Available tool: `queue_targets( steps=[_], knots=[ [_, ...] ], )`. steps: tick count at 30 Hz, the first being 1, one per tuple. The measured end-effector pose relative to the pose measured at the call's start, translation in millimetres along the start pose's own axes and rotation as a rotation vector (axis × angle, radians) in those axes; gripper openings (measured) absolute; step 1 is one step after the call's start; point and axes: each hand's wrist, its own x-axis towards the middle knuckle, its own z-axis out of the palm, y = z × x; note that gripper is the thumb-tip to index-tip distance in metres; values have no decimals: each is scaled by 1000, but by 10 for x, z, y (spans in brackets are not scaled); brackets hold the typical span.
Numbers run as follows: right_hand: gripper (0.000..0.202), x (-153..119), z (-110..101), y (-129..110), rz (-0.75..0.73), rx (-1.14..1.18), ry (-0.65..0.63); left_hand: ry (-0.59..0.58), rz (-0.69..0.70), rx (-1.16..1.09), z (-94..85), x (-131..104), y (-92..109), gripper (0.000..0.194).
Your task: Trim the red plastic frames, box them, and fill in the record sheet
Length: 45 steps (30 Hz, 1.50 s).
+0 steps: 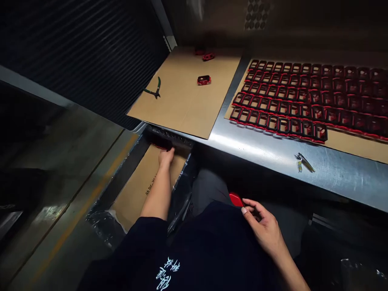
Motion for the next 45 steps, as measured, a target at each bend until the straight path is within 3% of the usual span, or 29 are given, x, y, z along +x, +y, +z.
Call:
queue_targets(
  steps=[6, 11, 21, 31, 37, 41, 43, 45],
  knots=[
    [70, 46, -9, 161, 26, 0, 17, -3, -143, -17, 199, 187, -60, 41],
    [68, 125, -10, 297, -24, -38, -3, 11, -106, 7, 242, 222, -172, 40],
    [67, 150, 32, 294, -67, -65, -30, 55, 9, 103, 306, 231, -188, 39],
    [65, 141, 48, 313, -103, -83, -31, 10, 85, 127, 230, 215, -127, 36],
    [67, 126, 57, 238, -116, -85, -44, -20, 42, 6, 21, 189, -3, 37],
    [65, 139, 32, 313, -104, -62, -44, -83, 30, -192, -201, -48, 101, 36],
    [65, 159, 29, 369, -89, -34, -57, -175, 28, -332, -253, -363, 152, 35],
    [64, 184, 52, 397, -84, -4, -93, -321, 32, -486, -225, -823, 219, 34]
  ],
)
